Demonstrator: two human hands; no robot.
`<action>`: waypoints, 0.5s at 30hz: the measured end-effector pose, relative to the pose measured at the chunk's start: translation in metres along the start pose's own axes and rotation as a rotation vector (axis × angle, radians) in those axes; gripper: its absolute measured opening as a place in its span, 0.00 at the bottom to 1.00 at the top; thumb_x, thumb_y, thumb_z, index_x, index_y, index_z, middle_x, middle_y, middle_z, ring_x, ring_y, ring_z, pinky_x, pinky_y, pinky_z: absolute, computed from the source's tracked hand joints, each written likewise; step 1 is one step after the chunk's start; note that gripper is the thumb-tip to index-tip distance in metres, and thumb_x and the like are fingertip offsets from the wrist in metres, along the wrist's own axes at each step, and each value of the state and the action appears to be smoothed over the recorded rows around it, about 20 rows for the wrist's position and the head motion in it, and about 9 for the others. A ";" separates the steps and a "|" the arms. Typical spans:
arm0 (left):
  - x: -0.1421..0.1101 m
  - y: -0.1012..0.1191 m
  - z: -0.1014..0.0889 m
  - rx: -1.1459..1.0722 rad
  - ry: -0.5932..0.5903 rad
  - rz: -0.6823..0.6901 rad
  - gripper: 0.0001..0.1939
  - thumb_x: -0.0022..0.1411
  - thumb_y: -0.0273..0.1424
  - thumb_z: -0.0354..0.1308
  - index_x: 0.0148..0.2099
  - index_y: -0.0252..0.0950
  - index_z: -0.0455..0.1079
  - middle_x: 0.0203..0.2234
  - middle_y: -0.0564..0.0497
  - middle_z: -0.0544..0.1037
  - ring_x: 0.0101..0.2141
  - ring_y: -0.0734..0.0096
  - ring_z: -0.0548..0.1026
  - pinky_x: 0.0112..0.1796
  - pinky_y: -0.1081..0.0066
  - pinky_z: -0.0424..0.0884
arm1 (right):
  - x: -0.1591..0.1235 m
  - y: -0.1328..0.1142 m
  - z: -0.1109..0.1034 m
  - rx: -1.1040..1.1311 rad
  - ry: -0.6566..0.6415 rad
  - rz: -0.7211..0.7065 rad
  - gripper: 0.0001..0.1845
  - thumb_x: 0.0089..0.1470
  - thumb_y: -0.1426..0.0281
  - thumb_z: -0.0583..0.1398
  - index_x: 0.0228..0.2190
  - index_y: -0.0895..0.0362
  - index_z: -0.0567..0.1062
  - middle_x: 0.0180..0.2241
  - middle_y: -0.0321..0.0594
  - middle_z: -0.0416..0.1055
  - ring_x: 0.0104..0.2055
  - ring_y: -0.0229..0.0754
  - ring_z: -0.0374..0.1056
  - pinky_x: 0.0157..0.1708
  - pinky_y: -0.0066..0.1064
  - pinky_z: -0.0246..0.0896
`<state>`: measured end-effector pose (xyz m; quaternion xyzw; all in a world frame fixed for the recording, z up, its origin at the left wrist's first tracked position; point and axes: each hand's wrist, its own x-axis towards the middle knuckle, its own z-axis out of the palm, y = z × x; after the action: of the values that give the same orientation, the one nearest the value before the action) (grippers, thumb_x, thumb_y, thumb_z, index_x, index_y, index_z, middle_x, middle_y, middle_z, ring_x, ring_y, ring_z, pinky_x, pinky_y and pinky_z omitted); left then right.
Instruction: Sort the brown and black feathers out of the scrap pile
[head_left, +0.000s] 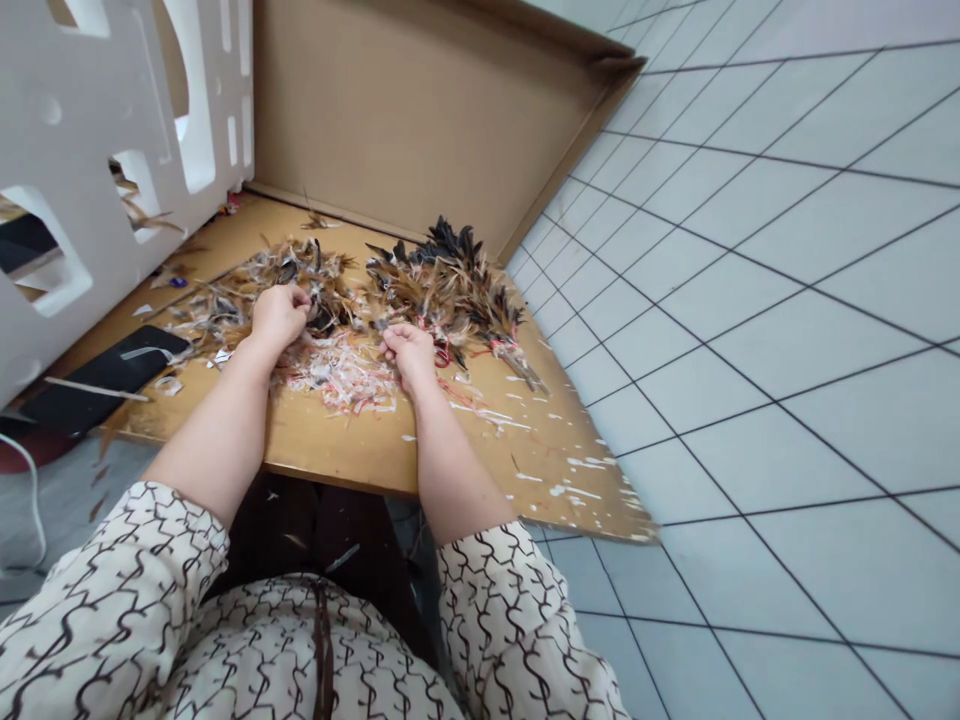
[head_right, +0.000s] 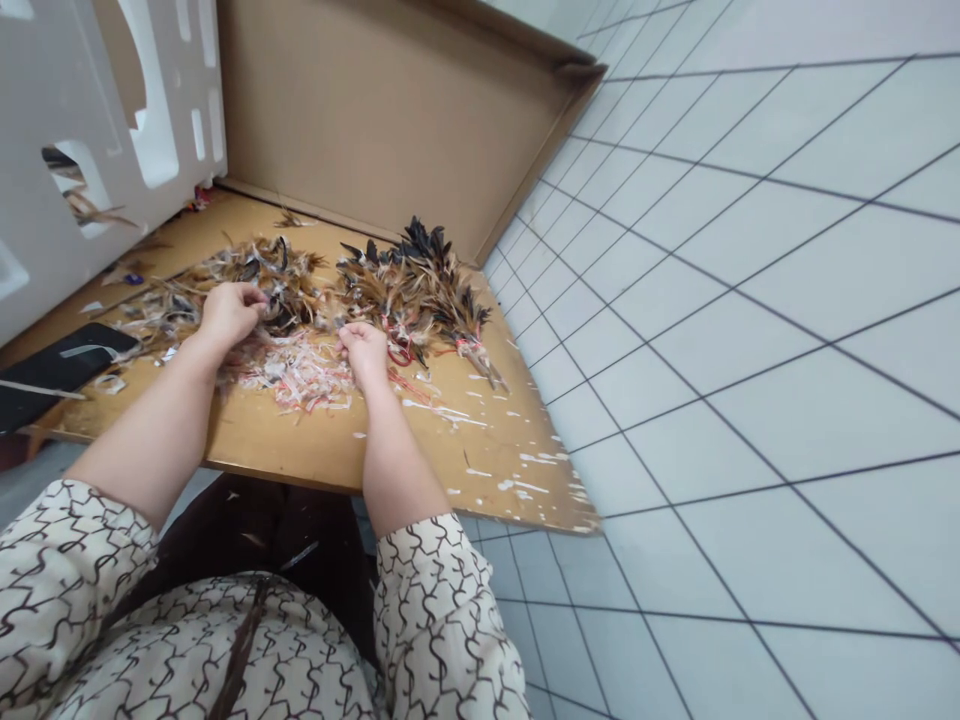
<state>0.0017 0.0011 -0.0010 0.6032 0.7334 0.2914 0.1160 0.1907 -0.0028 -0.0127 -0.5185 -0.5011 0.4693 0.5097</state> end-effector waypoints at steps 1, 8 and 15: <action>0.000 -0.002 -0.002 0.027 -0.011 -0.030 0.14 0.54 0.30 0.52 0.40 0.36 0.75 0.37 0.48 0.79 0.39 0.63 0.75 0.41 0.70 0.68 | 0.000 0.000 -0.001 0.018 0.004 0.005 0.09 0.43 0.76 0.56 0.15 0.57 0.66 0.10 0.28 0.63 0.13 0.27 0.51 0.16 0.21 0.47; -0.007 0.000 -0.002 0.268 -0.184 0.051 0.15 0.52 0.36 0.56 0.43 0.41 0.74 0.41 0.48 0.78 0.44 0.61 0.74 0.44 0.69 0.68 | 0.001 0.001 -0.002 0.050 0.008 0.013 0.08 0.42 0.75 0.58 0.16 0.57 0.67 0.10 0.28 0.63 0.13 0.27 0.51 0.16 0.20 0.48; -0.009 0.002 -0.002 0.215 -0.185 0.037 0.11 0.46 0.24 0.54 0.32 0.36 0.75 0.34 0.43 0.80 0.39 0.56 0.76 0.40 0.66 0.70 | 0.000 0.002 0.000 0.053 -0.040 0.013 0.07 0.43 0.75 0.57 0.16 0.57 0.67 0.10 0.28 0.63 0.12 0.27 0.51 0.16 0.21 0.46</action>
<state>0.0044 -0.0082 0.0003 0.6497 0.7353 0.1566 0.1124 0.1906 -0.0029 -0.0148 -0.4986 -0.4953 0.4961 0.5099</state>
